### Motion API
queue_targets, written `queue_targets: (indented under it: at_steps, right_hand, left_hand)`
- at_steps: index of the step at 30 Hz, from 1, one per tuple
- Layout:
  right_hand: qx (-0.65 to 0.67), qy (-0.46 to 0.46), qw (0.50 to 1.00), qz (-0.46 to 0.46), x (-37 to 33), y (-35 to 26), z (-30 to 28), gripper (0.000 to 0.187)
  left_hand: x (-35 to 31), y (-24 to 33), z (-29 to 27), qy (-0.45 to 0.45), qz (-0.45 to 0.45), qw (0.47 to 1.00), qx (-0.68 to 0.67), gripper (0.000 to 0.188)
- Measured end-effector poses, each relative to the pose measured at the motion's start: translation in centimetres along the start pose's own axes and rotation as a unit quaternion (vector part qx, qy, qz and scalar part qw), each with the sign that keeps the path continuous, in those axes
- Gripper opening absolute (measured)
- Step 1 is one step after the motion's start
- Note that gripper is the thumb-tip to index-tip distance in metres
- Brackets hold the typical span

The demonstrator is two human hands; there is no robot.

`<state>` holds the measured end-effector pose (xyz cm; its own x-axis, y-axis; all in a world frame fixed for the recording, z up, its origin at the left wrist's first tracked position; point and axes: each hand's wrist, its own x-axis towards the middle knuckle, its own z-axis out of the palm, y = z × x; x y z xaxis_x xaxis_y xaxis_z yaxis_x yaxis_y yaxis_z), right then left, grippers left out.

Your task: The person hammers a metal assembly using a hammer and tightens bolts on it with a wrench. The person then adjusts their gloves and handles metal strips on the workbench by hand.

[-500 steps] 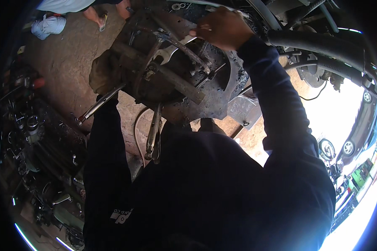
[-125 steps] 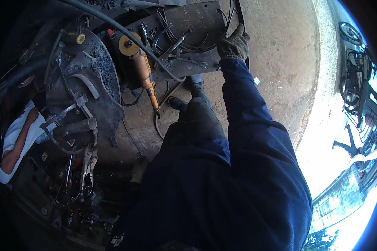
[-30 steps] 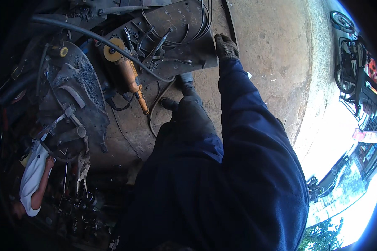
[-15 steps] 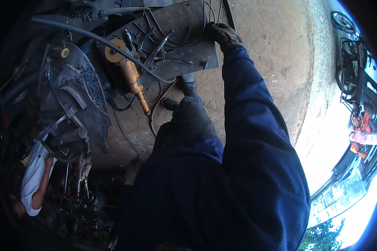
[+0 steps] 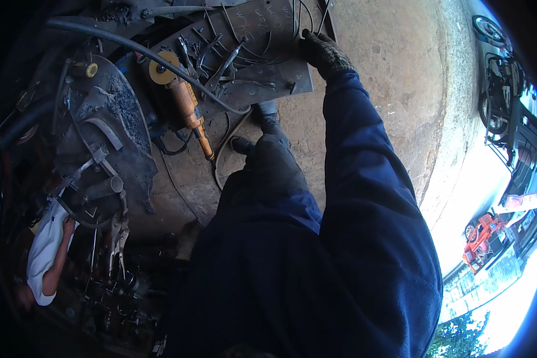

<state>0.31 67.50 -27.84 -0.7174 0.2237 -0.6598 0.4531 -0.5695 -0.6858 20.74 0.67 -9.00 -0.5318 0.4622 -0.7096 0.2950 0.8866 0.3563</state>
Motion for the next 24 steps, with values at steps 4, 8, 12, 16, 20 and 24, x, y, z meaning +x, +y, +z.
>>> queue_targets:
  at_steps: [4, 8, 12, 16, 20, 24]
  right_hand:
    - [0.003, -0.005, 1.0, -0.013, 0.4, -0.3, 0.4, 0.053]
    - [-0.061, 0.052, 0.997, -0.006, 0.3, -1.8, 2.3, 0.037]
    - [-0.036, 0.017, 0.999, 0.017, -0.4, -2.6, 2.2, 0.033]
    - [-0.044, -0.069, 0.991, -0.108, -0.9, -0.7, 1.9, 0.03]
    - [-0.274, -0.056, 0.93, -0.239, -3.1, -0.9, 3.2, 0.042]
    - [-0.163, -0.07, 0.975, -0.131, -1.6, -0.9, 1.1, 0.052]
  left_hand:
    - [-0.3, -0.6, 0.8, -0.006, 0.015, 1.0, 0.008, 0.028]
    - [-0.2, 0.5, 0.2, 0.021, 0.02, 1.0, -0.003, 0.026]
    - [0.5, 1.8, -0.9, 0.018, -0.087, 0.982, -0.167, 0.025]
    - [0.3, 1.3, -0.4, 0.034, 0.012, 0.999, -0.038, 0.022]
    - [0.4, 2.0, -0.6, 0.028, -0.079, 0.985, -0.15, 0.023]
    - [1.1, 2.0, -1.2, 0.007, -0.073, 0.987, -0.14, 0.023]
